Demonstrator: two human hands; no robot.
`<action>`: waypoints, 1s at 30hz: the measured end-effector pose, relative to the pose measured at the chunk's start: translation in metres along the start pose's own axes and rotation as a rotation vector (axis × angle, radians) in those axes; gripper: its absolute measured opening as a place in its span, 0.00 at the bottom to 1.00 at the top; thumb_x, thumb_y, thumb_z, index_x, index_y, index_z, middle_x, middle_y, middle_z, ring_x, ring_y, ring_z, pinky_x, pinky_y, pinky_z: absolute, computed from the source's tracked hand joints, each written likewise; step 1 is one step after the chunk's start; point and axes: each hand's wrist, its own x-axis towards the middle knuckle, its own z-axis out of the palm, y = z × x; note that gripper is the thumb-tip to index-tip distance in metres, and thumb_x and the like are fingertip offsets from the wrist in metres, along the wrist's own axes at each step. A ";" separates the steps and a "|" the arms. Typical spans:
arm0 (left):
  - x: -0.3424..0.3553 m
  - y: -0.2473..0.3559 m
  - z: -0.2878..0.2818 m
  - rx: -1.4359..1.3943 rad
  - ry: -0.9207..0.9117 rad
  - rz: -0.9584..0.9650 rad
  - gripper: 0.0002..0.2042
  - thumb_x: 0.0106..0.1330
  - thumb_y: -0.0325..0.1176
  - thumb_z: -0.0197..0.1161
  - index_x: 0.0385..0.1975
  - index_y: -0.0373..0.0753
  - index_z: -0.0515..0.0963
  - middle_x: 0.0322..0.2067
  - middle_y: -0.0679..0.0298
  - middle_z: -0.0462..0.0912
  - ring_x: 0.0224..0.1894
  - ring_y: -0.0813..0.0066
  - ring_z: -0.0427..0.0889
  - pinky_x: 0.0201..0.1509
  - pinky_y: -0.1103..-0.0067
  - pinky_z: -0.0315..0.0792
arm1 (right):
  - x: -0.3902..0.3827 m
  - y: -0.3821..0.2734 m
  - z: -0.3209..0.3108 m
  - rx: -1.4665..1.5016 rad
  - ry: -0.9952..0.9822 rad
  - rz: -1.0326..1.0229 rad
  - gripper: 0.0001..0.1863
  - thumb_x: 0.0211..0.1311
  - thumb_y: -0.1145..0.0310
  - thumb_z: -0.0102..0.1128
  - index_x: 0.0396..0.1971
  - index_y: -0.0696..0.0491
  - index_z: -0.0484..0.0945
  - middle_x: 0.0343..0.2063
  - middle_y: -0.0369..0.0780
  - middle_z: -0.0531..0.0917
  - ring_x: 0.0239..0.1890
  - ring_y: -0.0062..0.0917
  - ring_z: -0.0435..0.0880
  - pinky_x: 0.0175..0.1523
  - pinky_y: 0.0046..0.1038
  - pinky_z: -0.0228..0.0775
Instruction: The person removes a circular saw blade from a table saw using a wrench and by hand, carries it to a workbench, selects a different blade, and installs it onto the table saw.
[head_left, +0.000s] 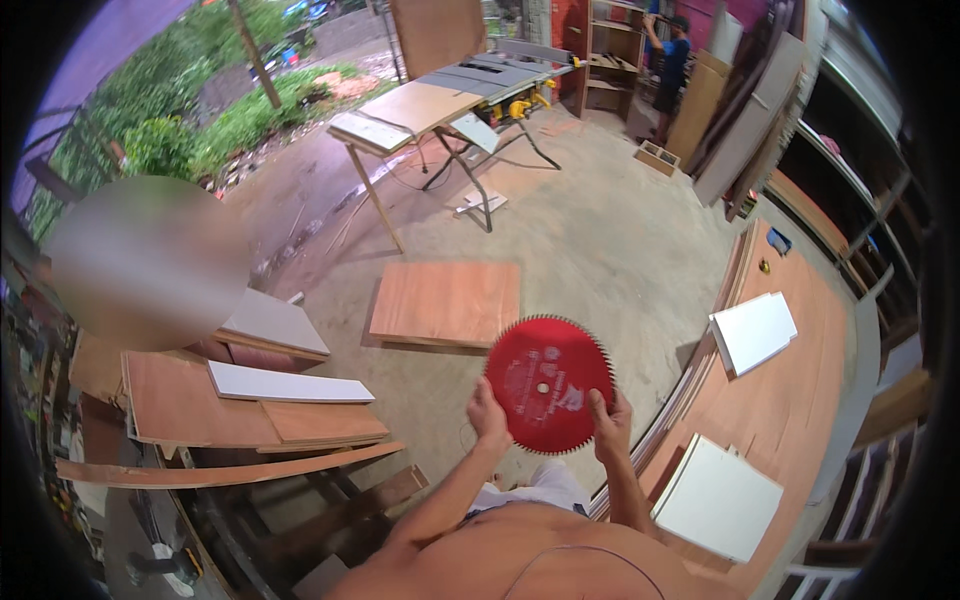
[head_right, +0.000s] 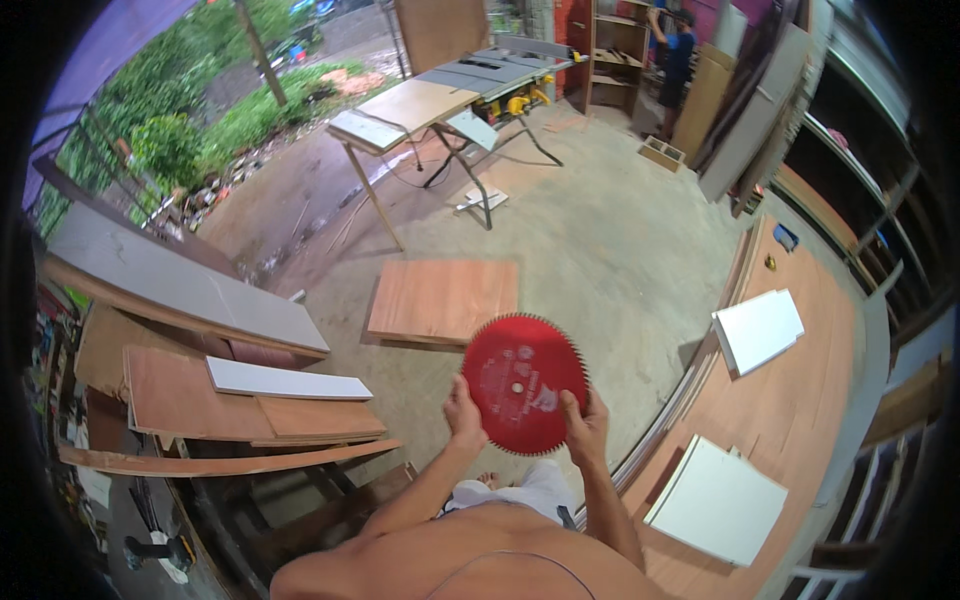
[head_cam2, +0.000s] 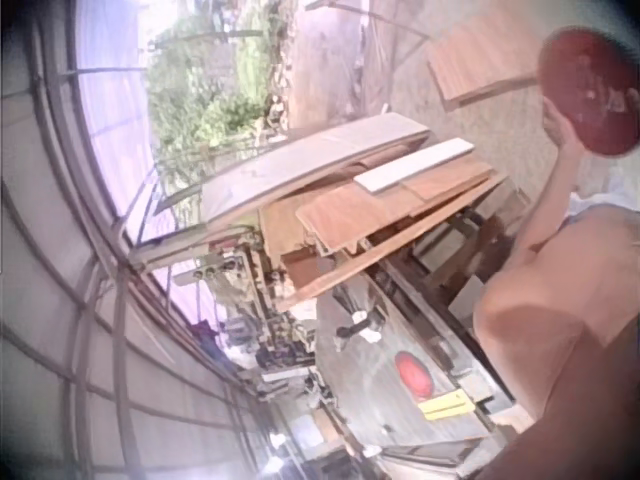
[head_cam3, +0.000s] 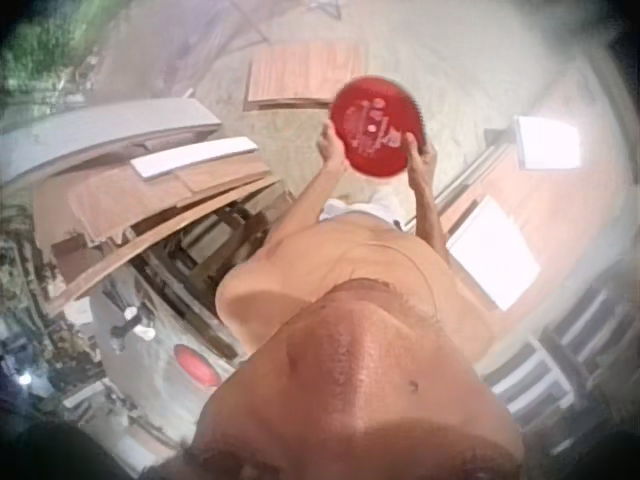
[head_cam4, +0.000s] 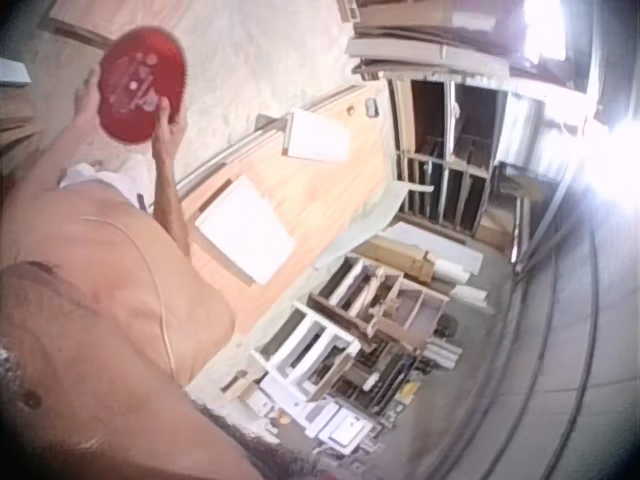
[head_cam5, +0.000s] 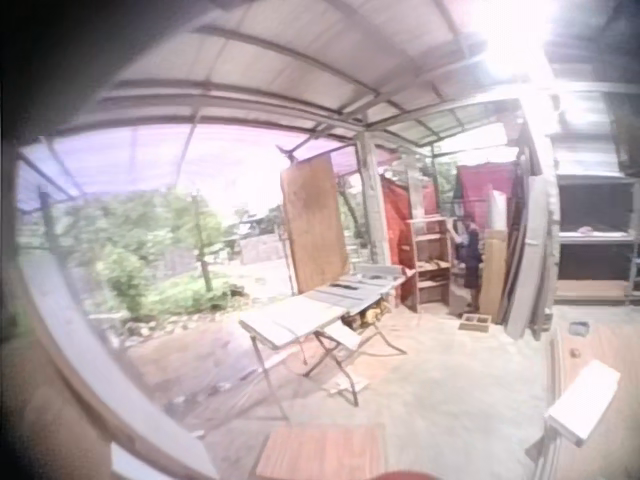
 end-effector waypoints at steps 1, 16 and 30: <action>0.017 -0.011 0.019 0.058 0.003 -0.006 0.27 0.80 0.55 0.51 0.43 0.32 0.82 0.40 0.62 0.86 0.40 0.74 0.82 0.48 0.74 0.77 | 0.021 -0.004 -0.001 -0.023 0.028 0.003 0.17 0.76 0.65 0.61 0.56 0.61 0.78 0.46 0.35 0.85 0.44 0.15 0.79 0.50 0.22 0.72; 0.260 0.053 0.266 0.398 0.361 0.314 0.39 0.78 0.65 0.37 0.26 0.32 0.80 0.27 0.39 0.81 0.36 0.36 0.81 0.45 0.54 0.71 | 0.401 -0.055 0.039 -0.531 -0.684 -0.271 0.18 0.78 0.63 0.58 0.51 0.66 0.79 0.40 0.44 0.86 0.40 0.24 0.80 0.46 0.27 0.74; 0.425 0.175 0.395 0.395 0.624 1.004 0.28 0.80 0.50 0.48 0.21 0.36 0.74 0.14 0.49 0.70 0.19 0.49 0.72 0.27 0.60 0.64 | 0.677 -0.036 0.130 -0.697 -1.186 -0.451 0.13 0.76 0.65 0.58 0.39 0.63 0.78 0.26 0.52 0.87 0.26 0.32 0.87 0.34 0.34 0.77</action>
